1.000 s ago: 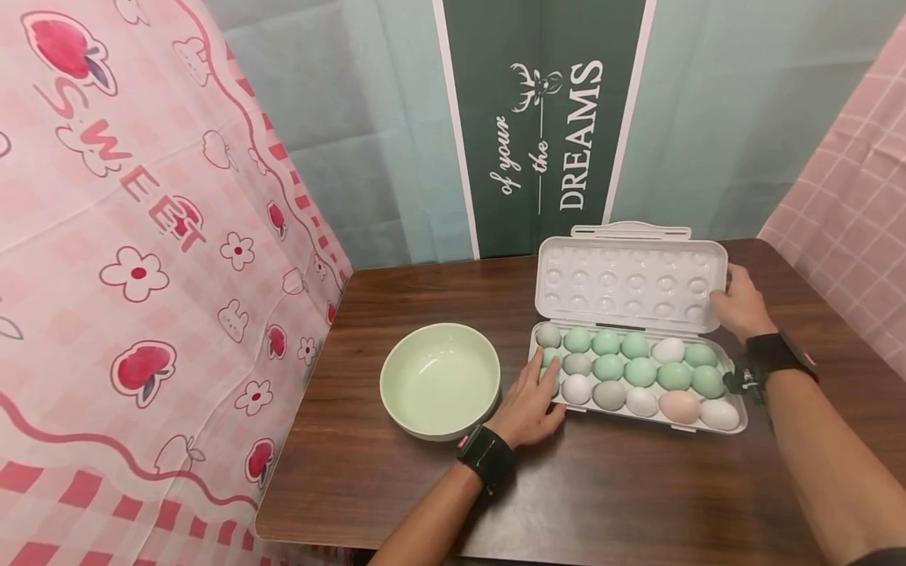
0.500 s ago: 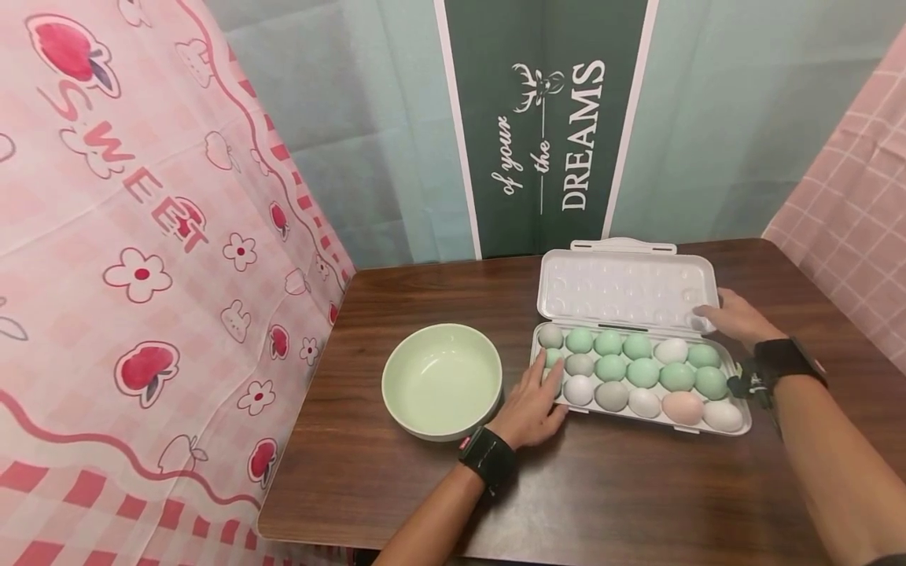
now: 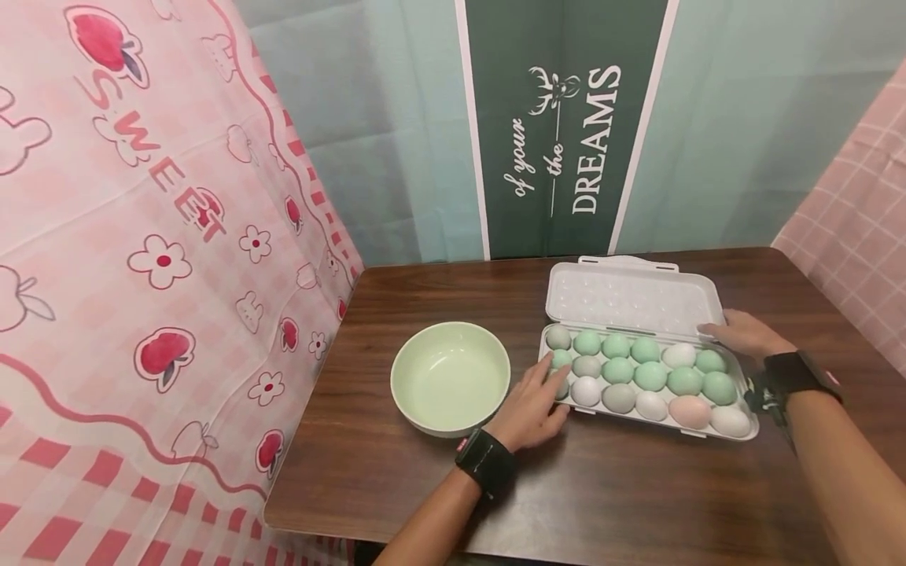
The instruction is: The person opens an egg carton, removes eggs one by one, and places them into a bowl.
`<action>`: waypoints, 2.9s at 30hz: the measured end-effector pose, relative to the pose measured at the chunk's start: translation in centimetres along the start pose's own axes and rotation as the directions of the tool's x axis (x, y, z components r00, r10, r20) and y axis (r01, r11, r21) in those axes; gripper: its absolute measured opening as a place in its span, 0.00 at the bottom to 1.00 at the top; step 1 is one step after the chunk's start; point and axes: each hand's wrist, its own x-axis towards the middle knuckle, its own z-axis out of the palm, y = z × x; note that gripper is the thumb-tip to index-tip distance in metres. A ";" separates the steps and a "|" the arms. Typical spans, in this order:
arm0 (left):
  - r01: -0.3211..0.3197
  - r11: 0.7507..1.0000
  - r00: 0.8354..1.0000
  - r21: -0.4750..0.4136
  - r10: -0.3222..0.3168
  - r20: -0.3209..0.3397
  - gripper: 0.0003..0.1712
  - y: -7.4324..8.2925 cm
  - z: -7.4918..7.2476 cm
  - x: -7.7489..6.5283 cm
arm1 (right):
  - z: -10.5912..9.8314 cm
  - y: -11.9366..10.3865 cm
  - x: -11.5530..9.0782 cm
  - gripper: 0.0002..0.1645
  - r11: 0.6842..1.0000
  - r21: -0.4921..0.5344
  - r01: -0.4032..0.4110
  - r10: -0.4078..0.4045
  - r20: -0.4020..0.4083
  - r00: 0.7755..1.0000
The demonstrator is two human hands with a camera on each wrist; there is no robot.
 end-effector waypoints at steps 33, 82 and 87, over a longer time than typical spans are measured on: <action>0.521 0.852 0.854 -0.060 -0.520 0.027 0.44 -13.4 -10.5 -6.9 | 4.0 -15.2 -1.1 0.28 0.889 -0.220 0.401 -0.400 0.051 0.915; 0.726 0.635 0.681 -0.263 -0.718 0.146 0.24 -15.6 -8.9 -8.0 | 15.2 -21.0 -0.9 0.16 0.746 -0.419 0.518 -0.556 0.035 0.830; 0.726 0.633 0.681 -0.270 -0.717 0.149 0.23 -15.7 -9.1 -7.9 | 14.6 -21.9 -0.7 0.18 0.731 -0.374 0.571 -0.632 -0.056 0.773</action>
